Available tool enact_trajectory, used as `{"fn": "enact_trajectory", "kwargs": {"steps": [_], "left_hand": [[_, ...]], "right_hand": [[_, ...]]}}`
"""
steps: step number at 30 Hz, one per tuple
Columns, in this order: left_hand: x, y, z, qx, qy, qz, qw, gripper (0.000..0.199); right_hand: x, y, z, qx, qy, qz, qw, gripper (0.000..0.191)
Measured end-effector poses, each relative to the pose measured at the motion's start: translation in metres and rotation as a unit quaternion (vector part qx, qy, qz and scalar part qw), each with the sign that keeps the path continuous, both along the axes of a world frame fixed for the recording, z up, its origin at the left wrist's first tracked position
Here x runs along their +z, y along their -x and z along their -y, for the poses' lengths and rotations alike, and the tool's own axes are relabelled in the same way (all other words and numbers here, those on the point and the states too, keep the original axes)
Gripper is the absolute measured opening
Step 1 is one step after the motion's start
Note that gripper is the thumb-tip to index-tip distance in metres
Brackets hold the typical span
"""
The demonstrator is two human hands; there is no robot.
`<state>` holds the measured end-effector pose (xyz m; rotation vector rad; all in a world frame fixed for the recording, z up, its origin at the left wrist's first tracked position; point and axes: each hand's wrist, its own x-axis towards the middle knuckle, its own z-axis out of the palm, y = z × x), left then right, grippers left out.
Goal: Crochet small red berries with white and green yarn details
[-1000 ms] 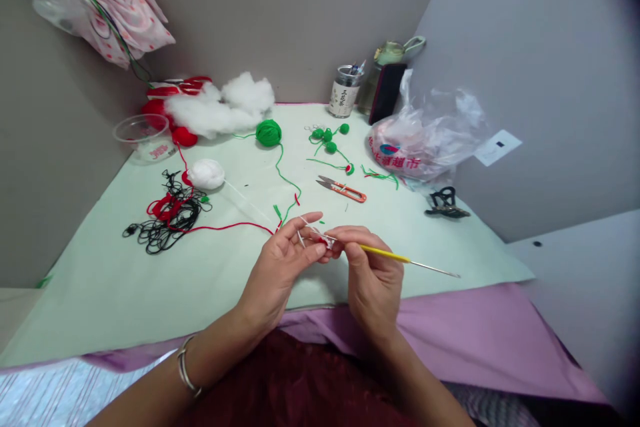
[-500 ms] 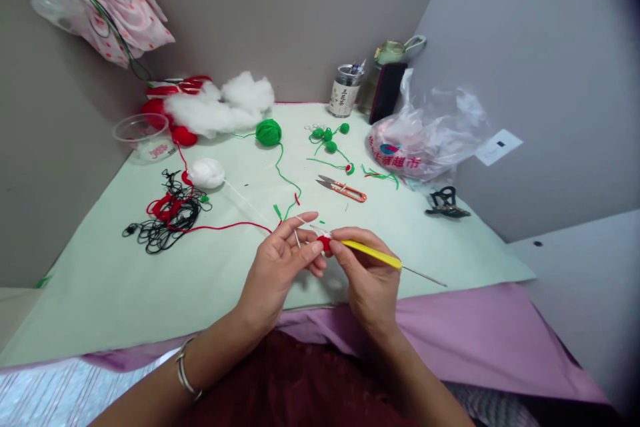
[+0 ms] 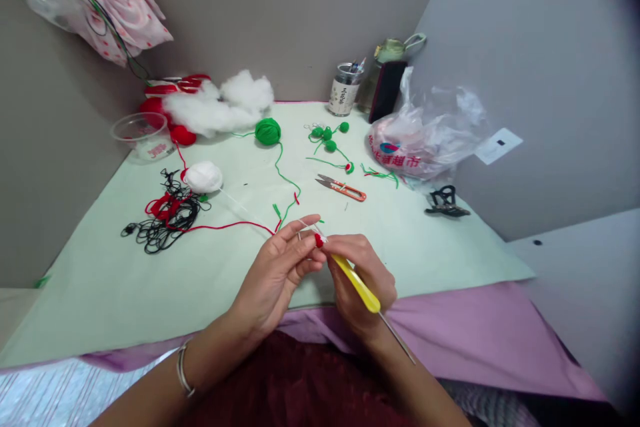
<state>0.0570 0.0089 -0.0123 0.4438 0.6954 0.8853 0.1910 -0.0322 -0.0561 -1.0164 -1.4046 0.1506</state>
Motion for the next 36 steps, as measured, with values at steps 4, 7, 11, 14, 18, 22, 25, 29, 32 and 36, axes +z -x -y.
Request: {"fn": "enact_trajectory", "kwargs": {"steps": [4,7,11,14,18,22,25,29,32,36], "left_hand": [[0.001,-0.001,0.001,-0.005,-0.02,-0.002,1.0,0.038],[0.002,0.001,0.0,-0.028,-0.024,0.005,0.999,0.041],[0.003,0.003,-0.001,-0.039,-0.033,0.012,0.999,0.048],[0.003,0.003,0.0,-0.018,-0.036,0.004,0.999,0.047],[0.004,0.004,0.0,-0.01,-0.056,-0.007,0.998,0.046],[0.003,0.007,-0.001,-0.012,-0.09,-0.017,0.996,0.045],[0.002,0.008,0.0,-0.013,-0.113,-0.034,0.993,0.045],[0.002,0.008,0.0,-0.021,-0.13,-0.048,0.99,0.044],[0.003,0.008,0.0,-0.021,-0.127,-0.054,0.99,0.043],[0.004,0.008,-0.001,-0.019,-0.127,-0.06,0.99,0.039]], "right_hand": [[0.006,0.0,-0.002,0.003,0.035,-0.078,0.996,0.025],[0.007,-0.002,-0.006,0.051,0.11,-0.188,0.975,0.017],[0.006,-0.002,-0.008,0.11,0.17,-0.264,0.943,0.011],[0.008,0.0,-0.007,0.09,0.154,-0.254,0.951,0.012],[0.012,-0.002,-0.004,0.094,0.139,-0.228,0.959,0.013],[0.01,-0.009,-0.004,0.1,0.132,-0.207,0.964,0.012],[0.006,-0.011,-0.005,0.089,0.117,-0.213,0.966,0.012],[0.005,-0.008,-0.006,0.126,0.125,-0.26,0.949,0.014],[0.007,-0.006,-0.007,0.158,0.143,-0.31,0.927,0.013],[0.013,-0.008,-0.008,0.186,0.152,-0.357,0.903,0.017]]}}
